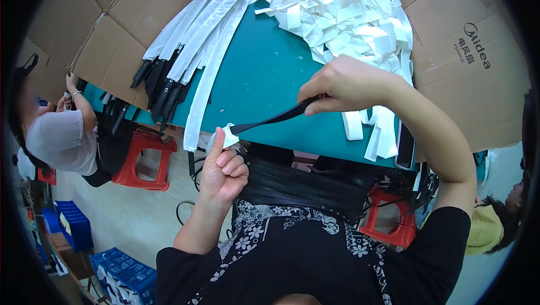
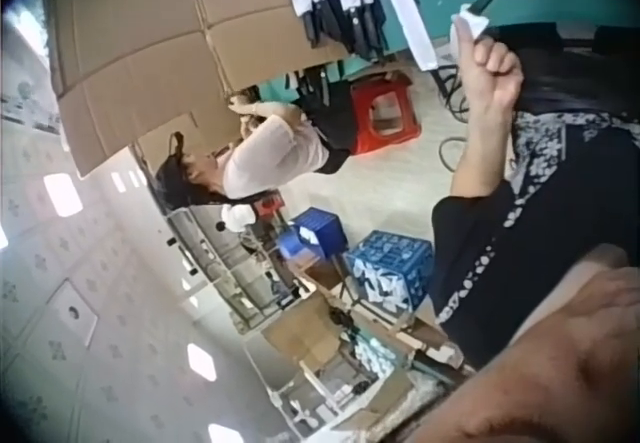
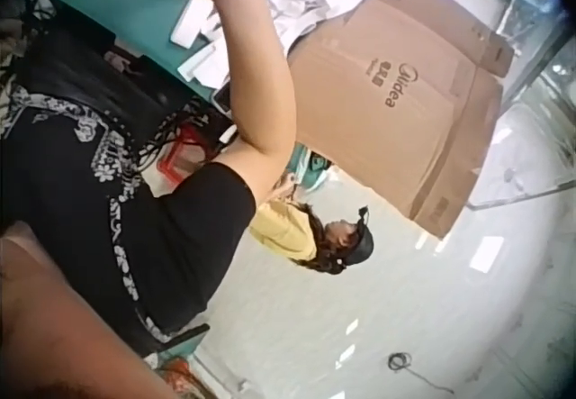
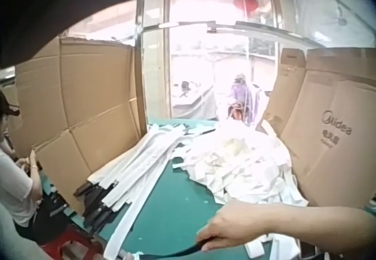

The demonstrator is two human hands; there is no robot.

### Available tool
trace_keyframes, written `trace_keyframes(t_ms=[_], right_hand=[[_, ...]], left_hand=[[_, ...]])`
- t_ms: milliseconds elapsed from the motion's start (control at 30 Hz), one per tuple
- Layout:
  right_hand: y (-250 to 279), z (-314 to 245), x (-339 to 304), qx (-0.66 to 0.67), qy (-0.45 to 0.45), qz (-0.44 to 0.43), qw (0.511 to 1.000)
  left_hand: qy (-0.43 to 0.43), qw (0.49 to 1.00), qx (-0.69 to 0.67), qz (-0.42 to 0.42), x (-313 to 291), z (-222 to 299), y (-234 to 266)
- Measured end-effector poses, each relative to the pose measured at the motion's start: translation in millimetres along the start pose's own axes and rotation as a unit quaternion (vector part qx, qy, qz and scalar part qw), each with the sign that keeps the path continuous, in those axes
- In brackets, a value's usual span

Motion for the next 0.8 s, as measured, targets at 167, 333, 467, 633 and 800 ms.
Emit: trace_keyframes(t_ms=[167,333,467,633,800], right_hand=[[9.1,-46.2,26.6,-0.255,0.089,0.099,0.958],[-22.3,-71.5,57.7,-0.251,0.138,0.158,0.945],[-14.2,-32.1,41.5,-0.197,0.092,0.065,0.974],[7.4,-40.7,33.4,-0.237,0.031,0.058,0.969],[-10.5,-68.6,71.1,-0.204,0.058,0.008,0.977]], left_hand=[[0.012,1.000,0.016,-0.016,-0.4,-5.9,-17.8],[0.010,0.999,0.028,-0.012,-3.9,-14.1,-20.3],[-0.023,0.999,0.012,-0.019,-5.7,7.2,-3.8],[-0.047,0.999,0.014,-0.006,-10.5,11.3,7.4],[-0.016,0.999,0.015,-0.024,-2.7,-2.9,-13.7]])
Point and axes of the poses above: each hand's wrist, its own x-axis towards the middle knuckle, its own y-axis out of the back of the hand, z = x × y, the point moved 5 cm from there along x, towards the middle knuckle
